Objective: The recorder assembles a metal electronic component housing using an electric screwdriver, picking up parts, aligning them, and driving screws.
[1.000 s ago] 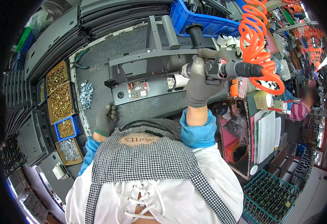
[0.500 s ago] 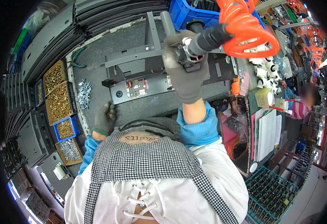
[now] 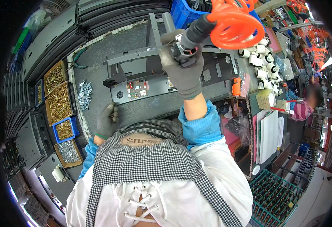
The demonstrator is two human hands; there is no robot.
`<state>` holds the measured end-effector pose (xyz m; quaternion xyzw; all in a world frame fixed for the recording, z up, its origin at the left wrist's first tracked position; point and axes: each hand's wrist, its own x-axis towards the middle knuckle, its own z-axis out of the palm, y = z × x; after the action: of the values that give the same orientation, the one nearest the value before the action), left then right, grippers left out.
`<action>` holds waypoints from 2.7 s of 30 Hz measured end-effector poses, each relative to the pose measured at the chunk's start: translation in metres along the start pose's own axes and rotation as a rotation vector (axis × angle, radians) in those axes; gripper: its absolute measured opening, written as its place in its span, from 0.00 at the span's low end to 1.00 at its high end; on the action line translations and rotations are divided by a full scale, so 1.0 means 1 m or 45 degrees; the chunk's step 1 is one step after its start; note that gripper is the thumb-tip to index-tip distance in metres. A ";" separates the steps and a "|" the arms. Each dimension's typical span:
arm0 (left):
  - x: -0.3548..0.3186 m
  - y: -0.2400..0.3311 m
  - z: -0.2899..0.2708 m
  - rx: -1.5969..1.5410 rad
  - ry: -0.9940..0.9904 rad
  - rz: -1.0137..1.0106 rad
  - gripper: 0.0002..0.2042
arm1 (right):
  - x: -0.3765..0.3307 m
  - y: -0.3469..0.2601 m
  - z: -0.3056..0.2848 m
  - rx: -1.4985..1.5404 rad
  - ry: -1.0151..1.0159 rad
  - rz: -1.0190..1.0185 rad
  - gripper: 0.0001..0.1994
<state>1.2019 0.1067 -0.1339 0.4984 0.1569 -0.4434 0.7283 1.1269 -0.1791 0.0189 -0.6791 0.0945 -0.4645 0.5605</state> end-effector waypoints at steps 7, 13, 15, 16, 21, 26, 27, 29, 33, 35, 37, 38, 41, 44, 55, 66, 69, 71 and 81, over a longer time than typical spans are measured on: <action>0.001 -0.011 -0.013 -0.190 0.025 -0.024 0.10 | 0.001 0.001 0.000 0.171 0.079 0.086 0.21; 0.013 -0.025 -0.011 -0.267 -0.040 -0.059 0.10 | 0.004 -0.013 -0.014 0.027 -0.021 -0.035 0.25; 0.017 -0.028 -0.014 -0.256 -0.009 -0.044 0.10 | 0.006 -0.041 -0.020 0.122 -0.013 0.107 0.25; 0.019 -0.030 -0.013 -0.270 0.037 -0.033 0.10 | 0.008 -0.064 -0.026 0.216 0.009 0.109 0.25; 0.021 -0.031 -0.009 -0.236 0.081 -0.006 0.12 | 0.011 -0.100 -0.083 0.235 0.331 -0.288 0.26; 0.023 -0.032 0.001 -0.181 0.156 0.025 0.10 | 0.007 -0.060 -0.127 -0.059 0.569 -0.334 0.22; 0.022 -0.033 0.003 -0.183 0.188 0.041 0.10 | 0.006 -0.053 -0.131 -0.055 0.577 -0.330 0.22; 0.023 -0.034 0.005 -0.183 0.213 0.049 0.10 | 0.010 -0.037 -0.138 -0.124 0.541 -0.316 0.21; 0.027 -0.038 0.000 -0.224 0.235 0.046 0.11 | 0.010 -0.024 -0.137 0.033 0.441 -0.188 0.19; 0.027 -0.038 0.000 -0.223 0.235 0.050 0.11 | 0.010 -0.017 -0.131 0.110 0.541 -0.229 0.20; 0.028 -0.038 0.000 -0.224 0.235 0.051 0.10 | 0.010 -0.011 -0.133 0.007 0.514 -0.240 0.22; 0.028 -0.038 -0.001 -0.230 0.231 0.045 0.10 | 0.010 -0.010 -0.132 0.006 0.514 -0.236 0.22; 0.029 -0.038 0.000 -0.217 0.260 0.036 0.10 | 0.009 -0.015 -0.130 -0.033 0.544 -0.182 0.25; 0.025 -0.035 0.006 -0.190 0.251 0.039 0.10 | 0.007 -0.021 -0.129 0.013 0.557 -0.160 0.23; 0.024 -0.034 0.007 -0.110 0.207 0.057 0.11 | 0.011 -0.011 -0.126 0.025 0.560 -0.236 0.22; 0.023 -0.033 0.010 -0.049 0.204 0.060 0.10 | 0.011 -0.014 -0.118 -0.395 0.572 -0.226 0.18; 0.024 -0.034 0.007 -0.001 0.247 0.081 0.10 | 0.021 -0.014 -0.123 -0.212 0.530 -0.105 0.18; 0.026 -0.035 0.005 -0.016 0.232 0.078 0.10 | 0.027 -0.014 -0.126 -0.090 0.402 0.015 0.19; 0.023 -0.023 0.012 -0.200 0.194 -0.073 0.12 | 0.039 0.018 -0.128 -0.085 0.411 -0.068 0.28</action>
<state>1.1939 0.0829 -0.1575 0.4672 0.2602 -0.4112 0.7382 1.0613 -0.2974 0.0163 -0.6162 0.1808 -0.5788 0.5026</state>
